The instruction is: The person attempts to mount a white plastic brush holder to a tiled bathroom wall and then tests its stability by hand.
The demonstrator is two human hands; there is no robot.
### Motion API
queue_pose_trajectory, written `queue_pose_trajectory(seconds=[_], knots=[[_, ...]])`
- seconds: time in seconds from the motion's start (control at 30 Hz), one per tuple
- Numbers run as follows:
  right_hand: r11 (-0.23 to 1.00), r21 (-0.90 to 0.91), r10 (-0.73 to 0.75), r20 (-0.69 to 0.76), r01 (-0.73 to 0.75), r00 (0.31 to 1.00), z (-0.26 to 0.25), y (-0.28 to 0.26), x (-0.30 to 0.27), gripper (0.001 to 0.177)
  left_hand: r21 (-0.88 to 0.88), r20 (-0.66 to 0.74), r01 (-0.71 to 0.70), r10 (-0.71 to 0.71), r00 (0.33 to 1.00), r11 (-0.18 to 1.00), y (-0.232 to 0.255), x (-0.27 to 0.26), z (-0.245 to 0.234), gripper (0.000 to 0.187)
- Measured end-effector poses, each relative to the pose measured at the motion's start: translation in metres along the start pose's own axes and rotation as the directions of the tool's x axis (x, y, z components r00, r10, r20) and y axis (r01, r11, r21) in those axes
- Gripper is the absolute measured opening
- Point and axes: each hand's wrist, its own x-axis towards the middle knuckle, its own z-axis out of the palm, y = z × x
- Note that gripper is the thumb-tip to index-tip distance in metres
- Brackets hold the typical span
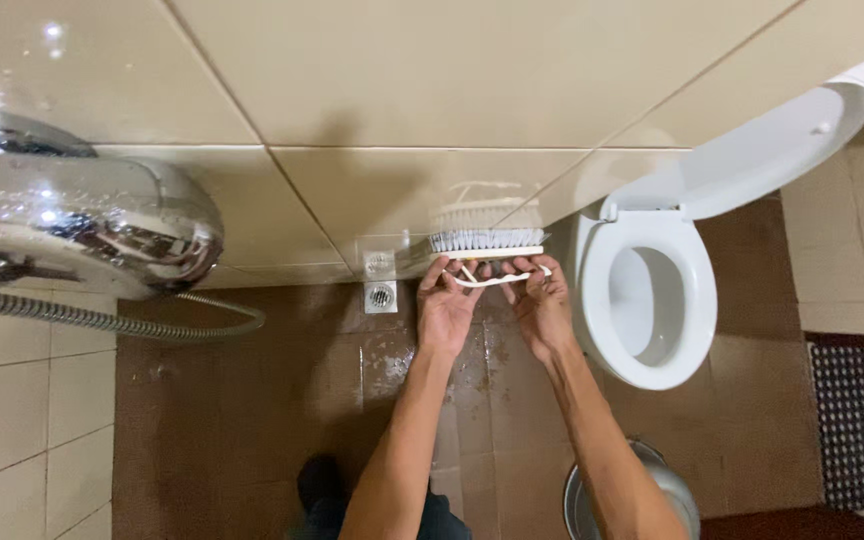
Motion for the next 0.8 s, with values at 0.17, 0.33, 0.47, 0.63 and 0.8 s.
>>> queue_pose_trajectory(seconds=[0.17, 0.33, 0.47, 0.63, 0.8], knots=[[0.999, 0.011, 0.05, 0.088, -0.051, 0.995, 0.019, 0.047, 0.006, 0.01, 0.045, -0.017, -0.043, 0.044, 0.999, 0.998, 0.049, 0.0, -0.026, 0.031], [0.996, 0.016, 0.084, 0.154, -0.088, 0.984, 0.061, 0.09, 0.003, 0.011, 0.087, 0.027, -0.114, 0.113, 0.993, 0.99, 0.113, -0.005, -0.038, 0.034], [0.994, -0.019, 0.106, 0.187, -0.104, 0.977, 0.099, 0.12, -0.003, 0.013, 0.103, 0.033, -0.16, 0.158, 0.987, 0.982, 0.163, -0.012, -0.044, 0.034], [0.988, -0.055, 0.154, 0.212, -0.145, 0.965, 0.151, 0.147, -0.015, 0.013, 0.139, -0.007, -0.178, 0.181, 0.983, 0.974, 0.224, -0.02, -0.045, 0.023], [0.99, -0.064, 0.14, 0.268, -0.128, 0.953, 0.2, 0.167, -0.029, 0.014, 0.015, 0.024, -0.198, 0.197, 0.98, 0.98, 0.276, -0.027, -0.034, 0.039]])
